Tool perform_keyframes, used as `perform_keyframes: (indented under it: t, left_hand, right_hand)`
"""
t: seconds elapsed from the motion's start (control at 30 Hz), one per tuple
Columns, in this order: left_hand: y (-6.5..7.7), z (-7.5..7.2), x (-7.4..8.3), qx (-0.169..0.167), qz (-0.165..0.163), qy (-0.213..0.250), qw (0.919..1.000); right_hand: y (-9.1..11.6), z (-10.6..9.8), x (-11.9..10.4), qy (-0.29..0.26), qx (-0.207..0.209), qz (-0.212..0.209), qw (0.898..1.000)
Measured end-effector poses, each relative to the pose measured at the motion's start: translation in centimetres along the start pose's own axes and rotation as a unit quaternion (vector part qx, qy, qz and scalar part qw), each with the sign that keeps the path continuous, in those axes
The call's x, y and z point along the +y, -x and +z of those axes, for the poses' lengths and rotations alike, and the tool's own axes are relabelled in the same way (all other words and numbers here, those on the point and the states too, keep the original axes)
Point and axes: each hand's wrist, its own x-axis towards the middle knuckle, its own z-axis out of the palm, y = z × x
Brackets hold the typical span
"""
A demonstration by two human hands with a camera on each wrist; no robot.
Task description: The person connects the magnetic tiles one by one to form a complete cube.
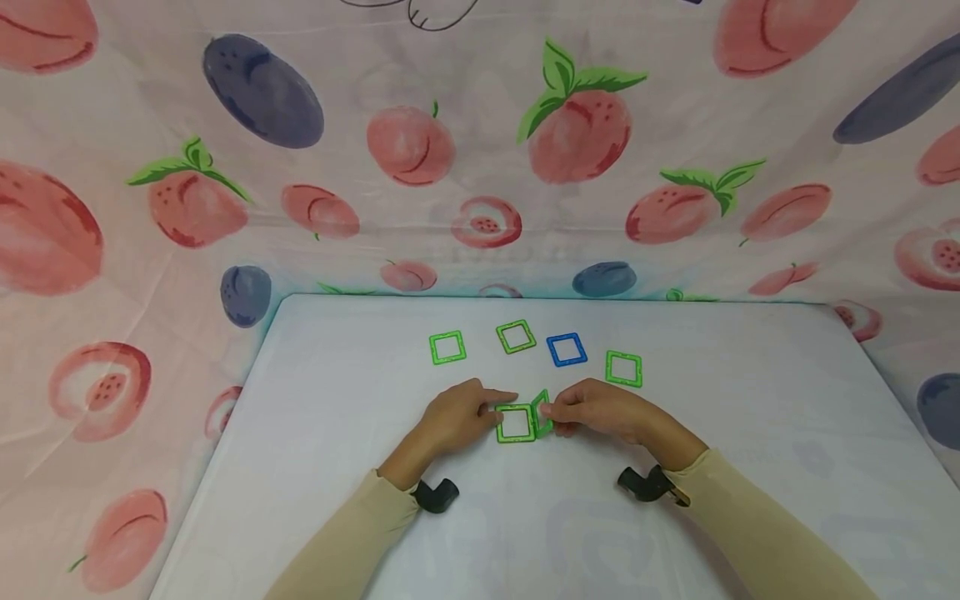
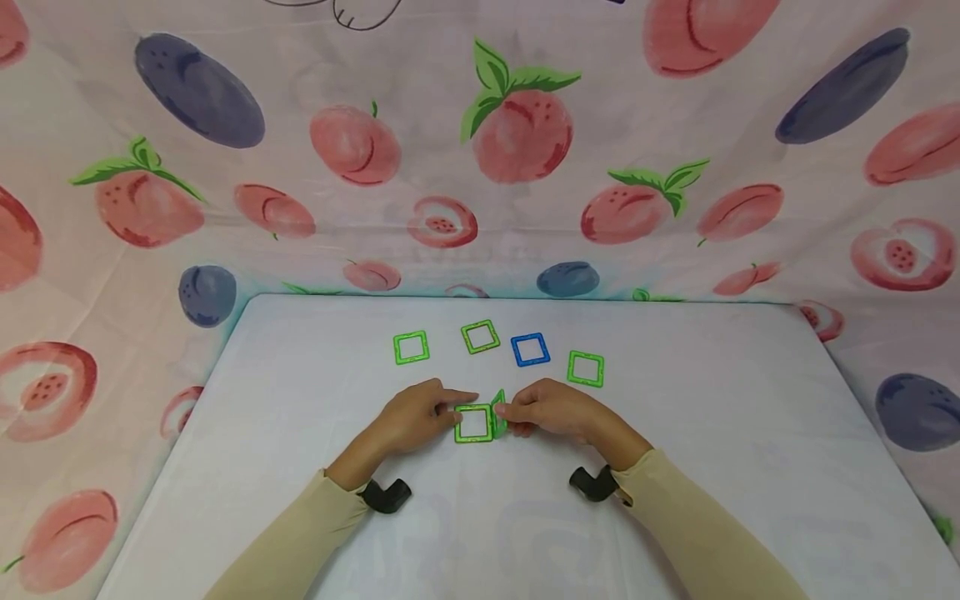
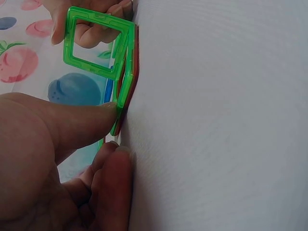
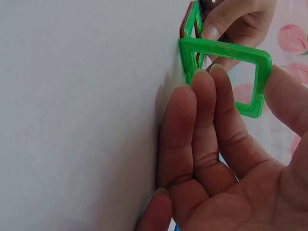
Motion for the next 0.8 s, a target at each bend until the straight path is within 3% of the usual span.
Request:
perform_keyframes:
  t: [0.8]
  left_hand:
    - [0.03,0.06,-0.02,0.001,-0.001,-0.005,1.0]
  right_hand:
    - [0.15,0.38,-0.36,-0.005,0.011,-0.002,1.0]
